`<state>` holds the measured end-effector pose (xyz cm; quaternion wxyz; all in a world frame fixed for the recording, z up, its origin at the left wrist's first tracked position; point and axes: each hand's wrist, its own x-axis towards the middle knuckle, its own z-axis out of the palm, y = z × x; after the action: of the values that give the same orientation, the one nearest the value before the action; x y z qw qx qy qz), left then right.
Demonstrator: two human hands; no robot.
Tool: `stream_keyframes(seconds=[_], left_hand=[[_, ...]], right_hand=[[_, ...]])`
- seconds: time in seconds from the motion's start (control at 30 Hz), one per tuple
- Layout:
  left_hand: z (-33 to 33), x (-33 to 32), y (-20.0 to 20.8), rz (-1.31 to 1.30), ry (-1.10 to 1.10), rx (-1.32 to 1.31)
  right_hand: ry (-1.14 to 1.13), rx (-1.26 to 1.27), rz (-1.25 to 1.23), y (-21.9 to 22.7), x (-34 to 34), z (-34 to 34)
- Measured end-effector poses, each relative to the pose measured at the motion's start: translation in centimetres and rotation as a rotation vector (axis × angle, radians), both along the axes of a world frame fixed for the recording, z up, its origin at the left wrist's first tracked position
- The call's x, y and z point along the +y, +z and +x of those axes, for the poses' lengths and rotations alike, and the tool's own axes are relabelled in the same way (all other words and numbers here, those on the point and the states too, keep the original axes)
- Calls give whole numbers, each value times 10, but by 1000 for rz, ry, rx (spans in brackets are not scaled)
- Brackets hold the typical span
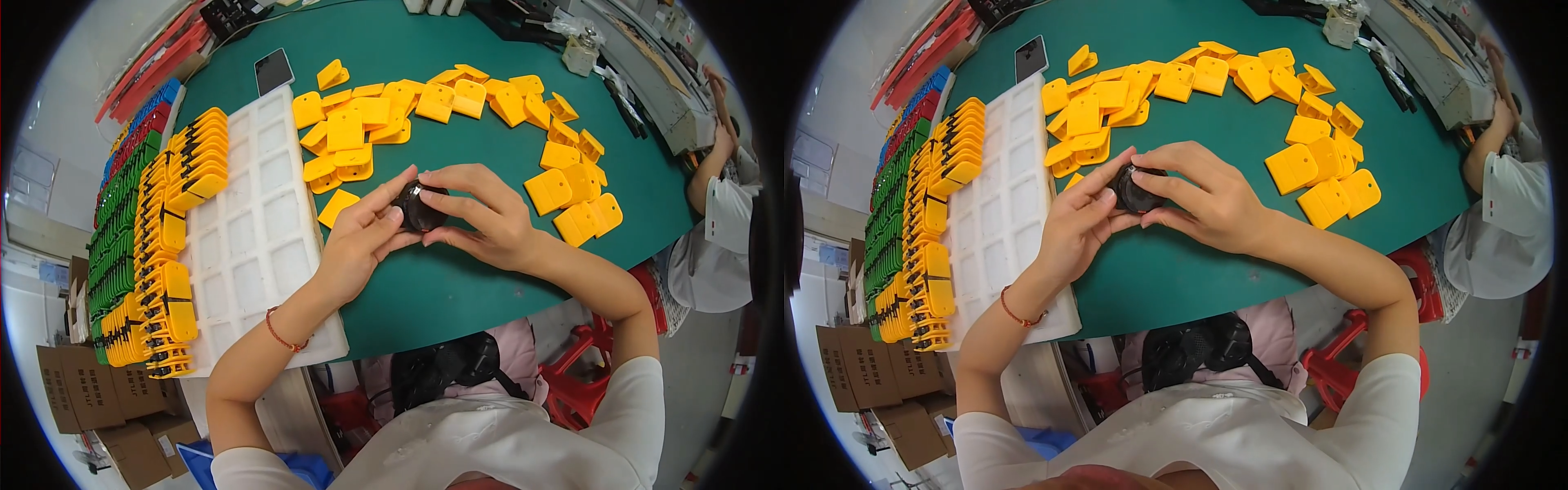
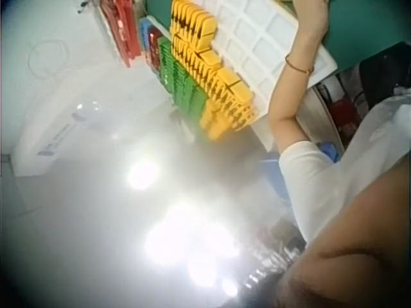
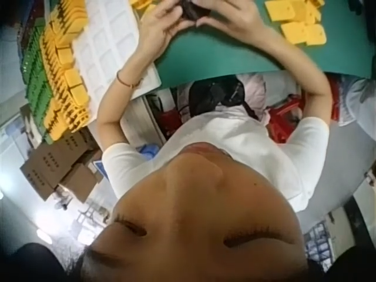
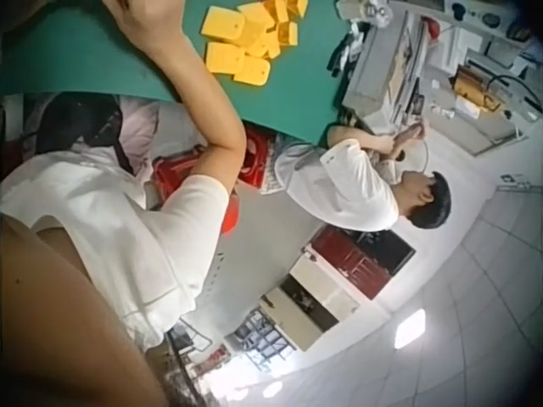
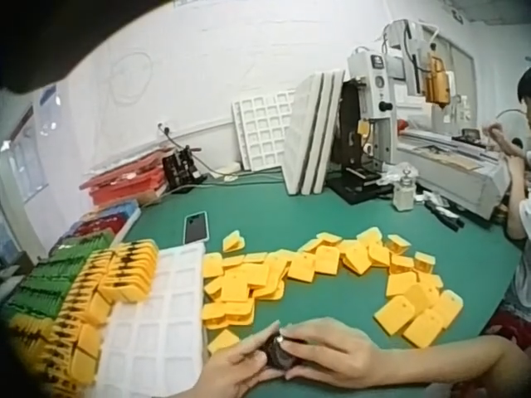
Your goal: The person assembles electronic modules into yellow plastic housings by hand, taking the modules from a plastic packaging tray and inserting them into the housings.
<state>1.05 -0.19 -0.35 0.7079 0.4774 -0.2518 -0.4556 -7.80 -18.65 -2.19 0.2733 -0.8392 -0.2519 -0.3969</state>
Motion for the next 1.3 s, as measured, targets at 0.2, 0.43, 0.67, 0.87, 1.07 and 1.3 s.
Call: stream_keyframes(seconds=[0.2, 0.43, 0.67, 0.87, 1.07, 1.3], left_hand=[[-5, -1, -1, -35, -6, -103], [-6, 0, -2, -13, -1, -199], [-9, 0, -1, -20, 15, -250], [-8, 2, 2, 4, -32, -285], [-12, 0, 1, -5, 16, -314], [-12, 1, -1, 7, 26, -330]], right_hand=[[12, -27, 1, 1, 0, 0], [-6, -37, -28, 1, 0, -1], [1, -36, -28, 4, -1, -4], [-1, -46, -45, 5, 0, -4], [1, -66, -55, 3, 0, -4], [6, -67, -43, 2, 1, -4]])
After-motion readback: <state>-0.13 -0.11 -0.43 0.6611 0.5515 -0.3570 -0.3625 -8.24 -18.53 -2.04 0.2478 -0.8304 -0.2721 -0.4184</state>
